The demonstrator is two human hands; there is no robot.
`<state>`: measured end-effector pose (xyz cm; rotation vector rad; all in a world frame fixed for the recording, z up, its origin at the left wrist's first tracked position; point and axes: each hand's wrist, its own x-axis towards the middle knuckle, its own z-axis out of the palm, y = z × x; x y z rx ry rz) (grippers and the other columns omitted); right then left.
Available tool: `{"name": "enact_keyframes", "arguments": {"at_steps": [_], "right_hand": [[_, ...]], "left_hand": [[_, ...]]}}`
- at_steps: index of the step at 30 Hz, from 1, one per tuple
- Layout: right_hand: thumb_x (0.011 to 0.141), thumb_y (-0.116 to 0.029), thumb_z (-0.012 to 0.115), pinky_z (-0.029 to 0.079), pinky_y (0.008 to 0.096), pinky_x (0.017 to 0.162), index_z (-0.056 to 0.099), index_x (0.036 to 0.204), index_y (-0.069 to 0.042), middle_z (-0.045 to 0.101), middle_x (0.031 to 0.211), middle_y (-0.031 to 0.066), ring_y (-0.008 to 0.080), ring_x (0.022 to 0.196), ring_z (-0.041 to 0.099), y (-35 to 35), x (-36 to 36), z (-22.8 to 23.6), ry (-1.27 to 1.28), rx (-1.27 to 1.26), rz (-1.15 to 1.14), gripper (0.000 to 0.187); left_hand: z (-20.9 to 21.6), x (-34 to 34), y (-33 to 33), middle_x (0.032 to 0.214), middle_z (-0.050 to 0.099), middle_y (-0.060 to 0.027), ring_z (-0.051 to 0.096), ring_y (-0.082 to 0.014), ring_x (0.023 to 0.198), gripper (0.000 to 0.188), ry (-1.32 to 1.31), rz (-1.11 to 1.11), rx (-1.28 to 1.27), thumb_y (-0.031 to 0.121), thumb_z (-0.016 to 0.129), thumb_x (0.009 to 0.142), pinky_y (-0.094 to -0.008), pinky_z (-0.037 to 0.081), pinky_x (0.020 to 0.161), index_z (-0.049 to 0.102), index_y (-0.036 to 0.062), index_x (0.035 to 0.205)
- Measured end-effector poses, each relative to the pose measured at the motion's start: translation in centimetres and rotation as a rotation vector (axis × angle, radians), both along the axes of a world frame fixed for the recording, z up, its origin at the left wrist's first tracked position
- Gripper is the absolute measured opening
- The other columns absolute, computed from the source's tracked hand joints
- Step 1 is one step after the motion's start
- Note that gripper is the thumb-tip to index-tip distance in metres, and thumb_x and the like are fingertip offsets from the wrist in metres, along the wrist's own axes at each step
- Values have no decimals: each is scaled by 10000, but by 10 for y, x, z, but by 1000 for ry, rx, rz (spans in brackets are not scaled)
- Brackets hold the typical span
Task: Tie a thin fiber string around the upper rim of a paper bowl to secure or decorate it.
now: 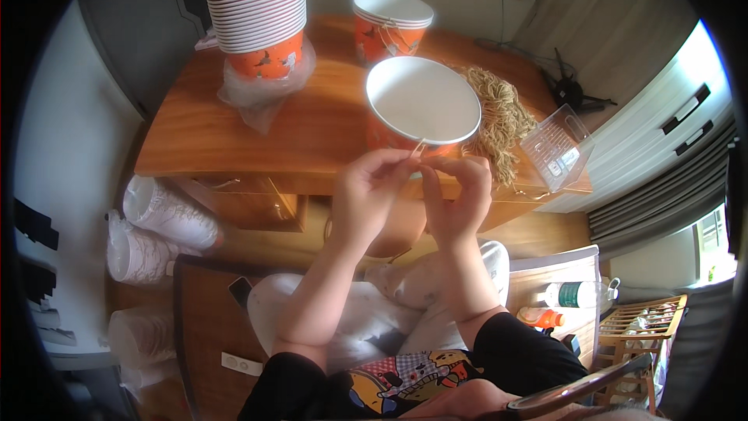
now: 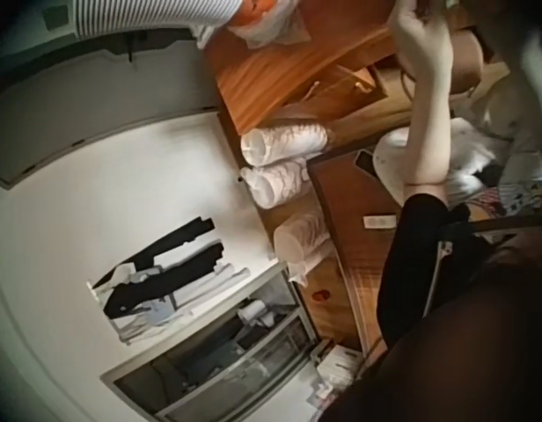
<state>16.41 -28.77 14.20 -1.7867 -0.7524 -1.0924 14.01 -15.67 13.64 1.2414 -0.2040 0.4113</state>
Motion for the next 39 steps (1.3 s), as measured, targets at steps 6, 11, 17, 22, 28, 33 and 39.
{"name": "enact_keyframes", "arguments": {"at_steps": [6, 11, 17, 22, 28, 33, 39], "right_hand": [[732, 35, 760, 446, 310, 736, 557, 1011, -59, 687, 899, 33, 193, 803, 567, 7, 1, 10, -38, -72, -5, 357], [712, 48, 771, 462, 300, 741, 559, 1022, -59, 688, 902, 19, 183, 817, 568, 9, 6, 12, -95, -118, -47, 390], [699, 43, 785, 468, 290, 748, 613, 994, -71, 683, 900, 10, 178, 821, 568, 13, 11, 16, -106, -98, 34, 359], [689, 39, 792, 466, 280, 739, 676, 923, -80, 663, 874, -1, 167, 816, 565, 16, 10, 23, -58, -162, 7, 287], [711, 70, 758, 469, 286, 741, 581, 1032, -58, 654, 865, 12, 160, 829, 557, 19, 12, 21, 5, -60, 141, 389], [737, 109, 697, 479, 283, 779, 481, 1068, -43, 714, 977, 92, 174, 889, 570, 5, 16, 19, -79, -68, 141, 424], [712, 74, 723, 466, 292, 771, 556, 1032, -56, 714, 966, 36, 177, 861, 570, 4, 11, 20, -122, -208, 56, 385]], "left_hand": [[6, -2, 12, 958, 703, -68, 647, -92, 840, 101, 9, 68, 137, 18, 631, 900, -229, 503, 750, 662, -33, 982], [13, -4, 12, 791, 651, -93, 617, -233, 739, 106, -122, 394, 401, 93, 699, 828, -339, 486, 636, 696, 60, 929], [15, -3, 18, 781, 654, -83, 626, -227, 720, 158, -267, 555, 594, 19, 730, 757, -329, 495, 640, 701, 56, 908], [15, -2, 19, 740, 648, -65, 613, -224, 712, 155, -312, 604, 608, 6, 731, 737, -334, 487, 655, 691, 51, 881], [12, 2, 19, 750, 650, -61, 610, -226, 723, 142, -327, 576, 556, 3, 723, 737, -332, 478, 662, 680, 49, 865], [16, -2, 18, 773, 652, -64, 613, -219, 730, 110, -276, 512, 508, 21, 717, 766, -322, 477, 668, 671, 43, 864], [16, -3, 18, 808, 645, -83, 616, -203, 712, 111, -216, 464, 481, 41, 712, 790, -311, 478, 663, 664, 40, 891]]}}
